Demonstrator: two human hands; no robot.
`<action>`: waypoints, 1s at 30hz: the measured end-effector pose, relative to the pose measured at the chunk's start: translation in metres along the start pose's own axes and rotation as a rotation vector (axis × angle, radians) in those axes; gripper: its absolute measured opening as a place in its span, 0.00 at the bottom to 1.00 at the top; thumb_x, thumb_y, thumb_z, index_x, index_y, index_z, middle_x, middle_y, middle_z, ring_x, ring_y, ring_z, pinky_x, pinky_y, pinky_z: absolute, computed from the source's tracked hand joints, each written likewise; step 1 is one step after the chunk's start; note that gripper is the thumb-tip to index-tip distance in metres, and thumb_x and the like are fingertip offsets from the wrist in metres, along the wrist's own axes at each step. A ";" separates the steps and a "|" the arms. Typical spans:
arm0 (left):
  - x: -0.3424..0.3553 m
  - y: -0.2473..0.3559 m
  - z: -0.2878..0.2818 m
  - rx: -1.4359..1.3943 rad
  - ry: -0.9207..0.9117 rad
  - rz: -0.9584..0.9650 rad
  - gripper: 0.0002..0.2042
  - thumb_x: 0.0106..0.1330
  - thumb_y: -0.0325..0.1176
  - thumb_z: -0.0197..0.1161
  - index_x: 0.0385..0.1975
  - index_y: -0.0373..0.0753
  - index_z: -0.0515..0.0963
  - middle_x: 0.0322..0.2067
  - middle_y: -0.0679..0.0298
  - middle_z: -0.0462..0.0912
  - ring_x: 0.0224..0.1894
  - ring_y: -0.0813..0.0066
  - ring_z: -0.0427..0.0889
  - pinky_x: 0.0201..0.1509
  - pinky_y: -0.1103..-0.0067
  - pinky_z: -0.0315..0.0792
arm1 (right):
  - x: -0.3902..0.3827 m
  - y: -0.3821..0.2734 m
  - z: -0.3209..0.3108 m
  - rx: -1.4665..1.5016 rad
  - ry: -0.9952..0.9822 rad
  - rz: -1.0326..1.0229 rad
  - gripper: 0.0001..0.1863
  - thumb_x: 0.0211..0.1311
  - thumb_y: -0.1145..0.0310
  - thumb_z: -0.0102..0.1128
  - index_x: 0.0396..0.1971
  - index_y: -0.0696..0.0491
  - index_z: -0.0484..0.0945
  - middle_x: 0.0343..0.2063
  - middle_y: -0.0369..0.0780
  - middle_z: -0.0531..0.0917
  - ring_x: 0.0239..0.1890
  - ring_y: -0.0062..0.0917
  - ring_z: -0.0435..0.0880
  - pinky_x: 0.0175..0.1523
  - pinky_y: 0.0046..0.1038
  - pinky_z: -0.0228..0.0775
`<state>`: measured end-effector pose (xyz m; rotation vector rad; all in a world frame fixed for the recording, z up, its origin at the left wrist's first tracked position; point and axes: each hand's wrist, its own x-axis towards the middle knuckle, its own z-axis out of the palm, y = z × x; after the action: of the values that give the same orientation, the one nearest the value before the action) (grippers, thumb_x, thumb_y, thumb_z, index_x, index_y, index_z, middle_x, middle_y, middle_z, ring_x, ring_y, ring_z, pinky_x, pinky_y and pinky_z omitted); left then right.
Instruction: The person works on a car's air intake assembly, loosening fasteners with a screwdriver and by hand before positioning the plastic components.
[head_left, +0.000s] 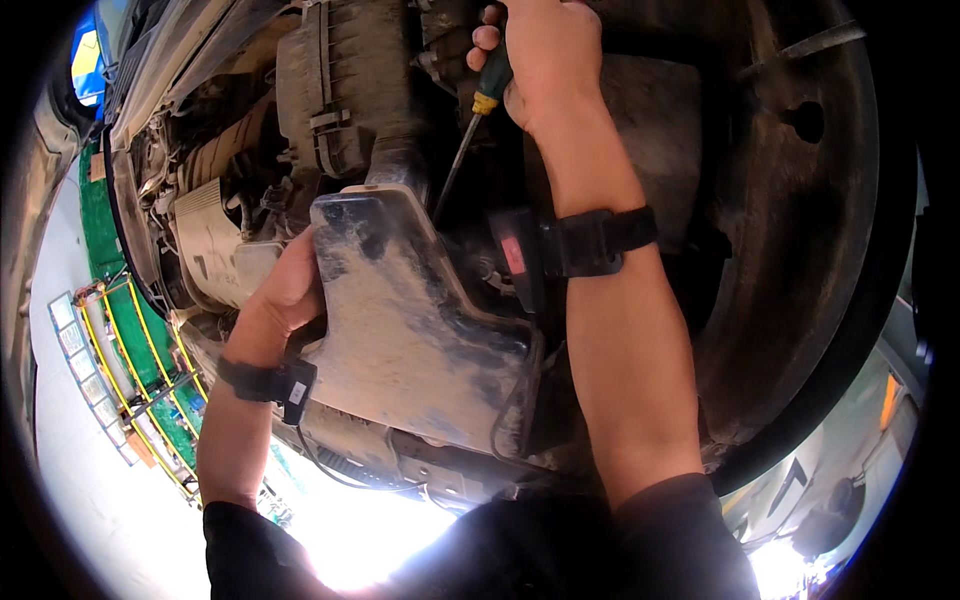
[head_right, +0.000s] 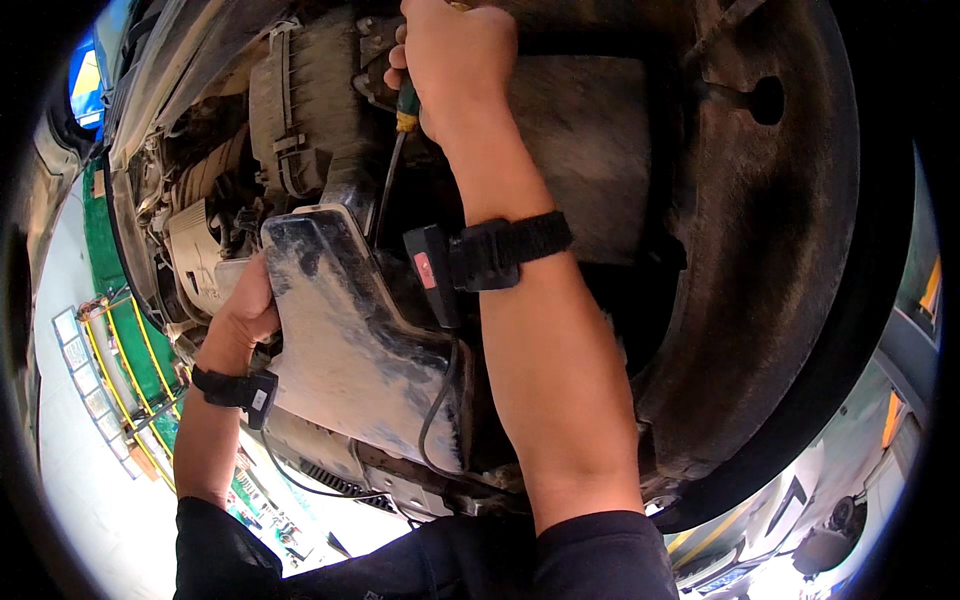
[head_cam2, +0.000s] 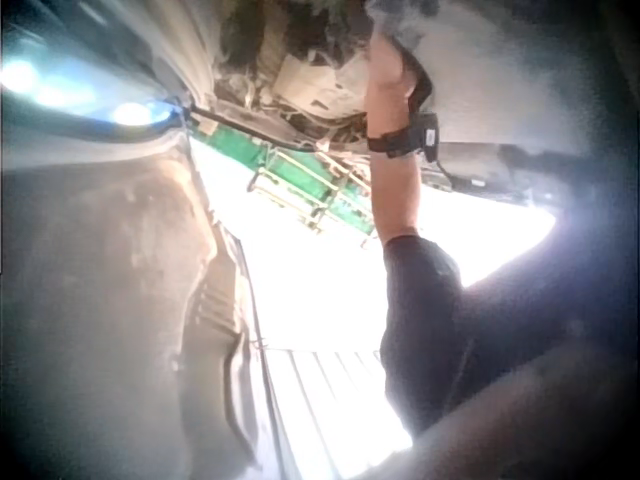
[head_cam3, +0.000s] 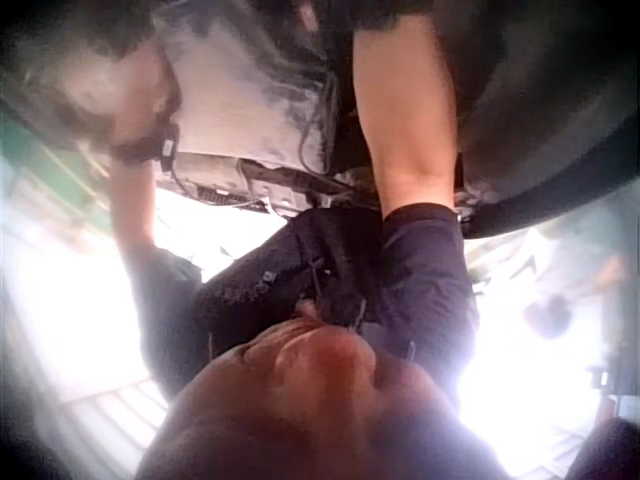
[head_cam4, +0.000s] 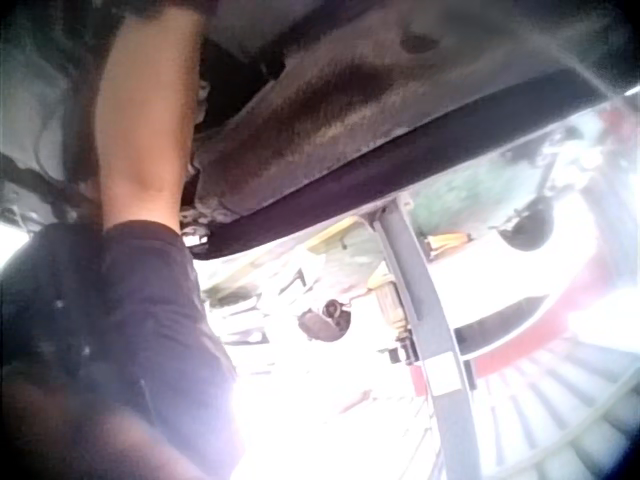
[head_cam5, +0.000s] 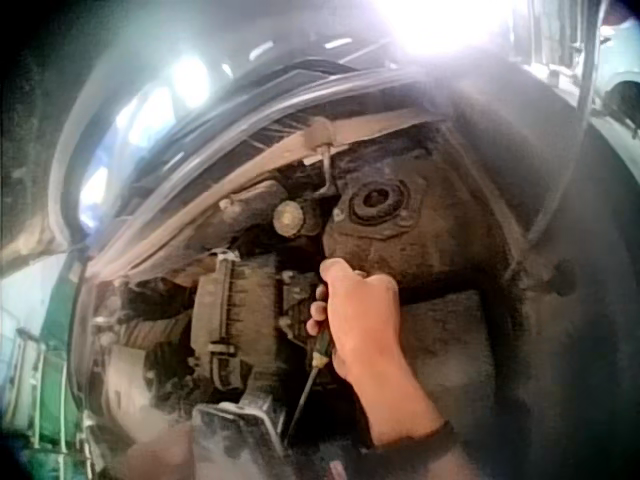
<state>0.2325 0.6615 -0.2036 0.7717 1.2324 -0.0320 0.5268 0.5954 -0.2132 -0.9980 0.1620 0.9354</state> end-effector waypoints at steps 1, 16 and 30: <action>0.000 -0.002 -0.003 -0.028 -0.034 -0.003 0.21 0.78 0.42 0.43 0.60 0.36 0.74 0.52 0.56 0.82 0.52 0.66 0.83 0.60 0.69 0.76 | 0.003 0.003 0.001 0.003 -0.007 0.012 0.14 0.65 0.70 0.58 0.21 0.57 0.66 0.20 0.38 0.70 0.18 0.25 0.70 0.23 0.34 0.64; 0.032 -0.019 -0.017 -0.397 -0.357 -0.252 0.28 0.72 0.53 0.49 0.58 0.34 0.76 0.53 0.52 0.82 0.51 0.60 0.85 0.56 0.65 0.80 | 0.008 0.017 0.010 0.015 -0.035 0.131 0.14 0.65 0.71 0.59 0.21 0.57 0.67 0.20 0.38 0.71 0.17 0.24 0.70 0.21 0.33 0.64; 0.037 -0.030 -0.014 -0.454 -0.288 -0.253 0.25 0.72 0.49 0.50 0.55 0.34 0.78 0.50 0.51 0.84 0.48 0.58 0.87 0.52 0.64 0.82 | -0.009 0.017 0.014 -0.059 0.036 -0.025 0.15 0.65 0.71 0.56 0.20 0.57 0.65 0.17 0.37 0.68 0.16 0.25 0.68 0.21 0.34 0.61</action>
<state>0.2215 0.6607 -0.2520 0.2050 1.0034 -0.0647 0.5047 0.6048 -0.2121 -1.0695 0.1529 0.9037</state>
